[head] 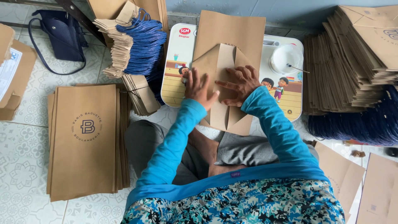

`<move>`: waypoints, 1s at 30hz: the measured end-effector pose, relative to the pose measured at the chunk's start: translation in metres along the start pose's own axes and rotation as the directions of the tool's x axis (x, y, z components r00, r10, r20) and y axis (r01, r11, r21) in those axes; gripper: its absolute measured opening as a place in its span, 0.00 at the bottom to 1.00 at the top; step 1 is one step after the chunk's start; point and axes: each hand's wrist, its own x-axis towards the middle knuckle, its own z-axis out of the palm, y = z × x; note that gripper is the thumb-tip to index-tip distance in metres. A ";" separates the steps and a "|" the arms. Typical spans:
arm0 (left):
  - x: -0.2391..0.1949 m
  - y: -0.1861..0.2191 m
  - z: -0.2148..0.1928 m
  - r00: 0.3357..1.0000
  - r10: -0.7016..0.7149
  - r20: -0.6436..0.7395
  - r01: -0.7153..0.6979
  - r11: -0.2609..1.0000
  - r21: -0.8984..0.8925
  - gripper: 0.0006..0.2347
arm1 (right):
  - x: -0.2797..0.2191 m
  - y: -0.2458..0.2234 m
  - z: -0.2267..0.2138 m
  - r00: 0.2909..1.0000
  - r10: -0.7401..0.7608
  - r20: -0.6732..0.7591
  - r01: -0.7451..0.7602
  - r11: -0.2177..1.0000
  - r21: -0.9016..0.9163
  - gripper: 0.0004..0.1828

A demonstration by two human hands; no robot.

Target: The person assembles flat brown paper bags by folding the sides and bottom, then applies adhesive with a brush to seal the bottom flaps. The finished bags are stacked on the floor.

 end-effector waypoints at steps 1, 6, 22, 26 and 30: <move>-0.005 0.007 0.000 1.000 0.002 0.000 -0.002 1.000 -0.003 0.35 | -0.001 -0.001 -0.001 1.000 0.001 0.001 -0.001 1.000 -0.003 0.44; -0.009 0.020 0.012 0.998 -0.023 -0.051 0.035 0.970 0.239 0.40 | -0.028 0.008 0.014 0.943 0.147 -0.299 -0.137 0.989 0.054 0.45; -0.010 0.030 0.014 0.996 0.035 0.088 -0.059 0.955 0.289 0.28 | -0.079 0.025 0.054 0.561 0.804 -0.197 -0.320 0.430 0.844 0.14; -0.001 0.026 0.023 0.991 0.038 0.125 -0.075 0.951 0.300 0.29 | -0.052 0.012 0.018 0.613 0.789 0.036 -0.045 -0.011 0.999 0.12; -0.007 0.030 0.007 0.979 0.062 0.196 -0.111 0.962 0.249 0.28 | -0.030 0.023 0.021 0.710 0.699 0.081 -0.053 -0.062 0.997 0.12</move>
